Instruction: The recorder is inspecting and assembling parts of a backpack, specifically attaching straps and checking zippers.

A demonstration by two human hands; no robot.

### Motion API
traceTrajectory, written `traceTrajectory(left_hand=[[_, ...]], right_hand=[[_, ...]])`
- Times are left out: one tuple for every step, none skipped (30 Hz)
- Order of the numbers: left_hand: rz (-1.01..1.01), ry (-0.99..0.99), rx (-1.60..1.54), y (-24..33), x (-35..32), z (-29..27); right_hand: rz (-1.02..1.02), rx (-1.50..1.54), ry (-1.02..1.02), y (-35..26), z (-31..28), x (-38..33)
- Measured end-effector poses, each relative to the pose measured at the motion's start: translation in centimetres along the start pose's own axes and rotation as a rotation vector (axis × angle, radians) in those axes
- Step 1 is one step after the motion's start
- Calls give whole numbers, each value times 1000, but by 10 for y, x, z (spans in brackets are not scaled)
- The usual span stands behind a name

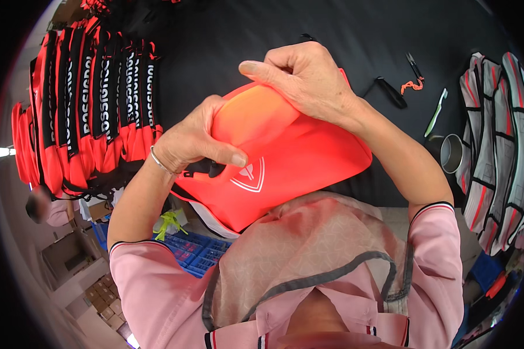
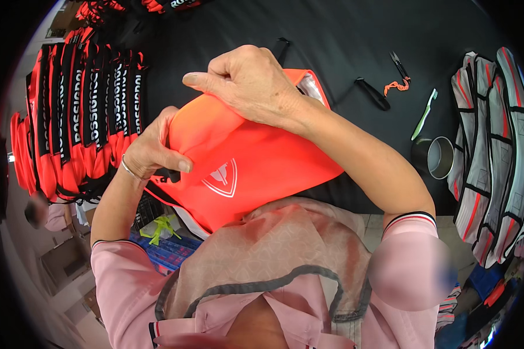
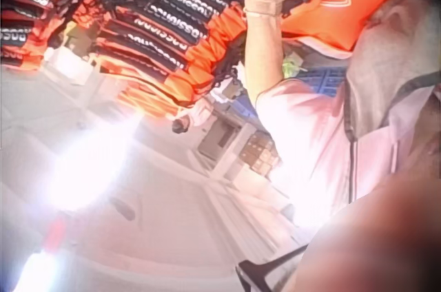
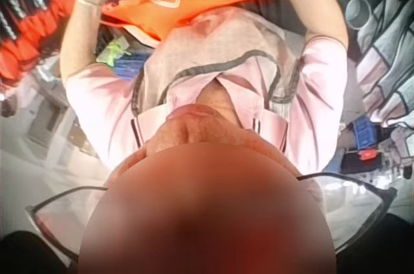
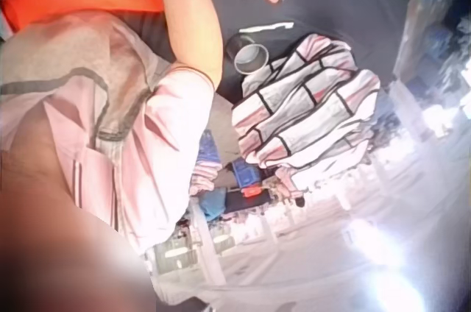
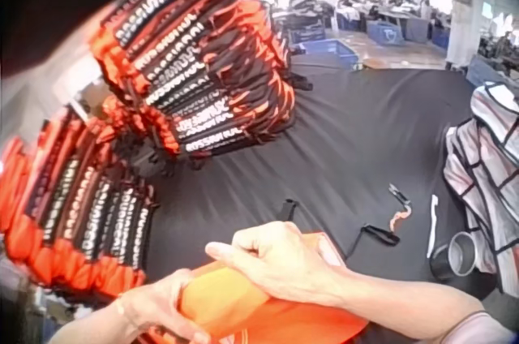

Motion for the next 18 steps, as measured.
traceTrajectory(left_hand=[[134, -46, -7, 1, 2, 8], [126, -52, -7, 0, 3, 12], [91, -61, -33, -2, 4, 14], [56, -69, -59, -4, 5, 16], [5, 36, -85, -4, 9, 12], [4, 28, -84, -4, 13, 15], [81, -8, -22, 0, 18, 19], [159, -42, 40, 4, 20, 21], [161, -45, 42, 5, 22, 18], [162, -3, 23, 6, 24, 7], [171, 50, 3, 9, 25, -7], [241, 17, -31, 17, 28, -15], [257, 128, -36, 20, 30, -26], [269, 235, -48, 24, 36, -36], [296, 433, 189, 35, 33, -47], [213, 647, 285, 42, 31, -54], [273, 683, 257, 48, 33, -53], [313, 670, 282, 53, 38, -54]], right_hand=[[-35, -12, 14, -1, 0, 1], [-26, -11, 18, 0, 1, 2], [-72, -86, 8, -2, 3, 3], [-117, -161, -3, -3, 5, 4], [-111, -166, 1, 1, 5, 8], [-72, -166, 10, 10, 7, 13], [-34, -167, 18, 18, 6, 16], [-33, -170, 21, 23, 5, 18], [3, -157, 16, 29, 5, 21], [36, -143, 11, 33, 4, 23], [22, -145, 6, 33, 2, 27], [54, -103, -8, 37, -2, 29], [85, -61, -25, 40, -5, 31], [75, -66, -35, 45, -5, 32], [-132, -276, 101, 33, -8, 25], [-344, -477, 240, 18, -9, 15], [-334, -623, 109, 7, -5, 9], [-354, -612, 84, 4, 3, 7]])
Point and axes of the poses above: each hand's wrist, its own x-axis towards the middle knuckle, its own z-axis out of the palm, y = z × x, the point moved 6 cm from there along x, towards the middle knuckle, and after that the axes turned 10 degrees about -x, right-handed, at the moved point
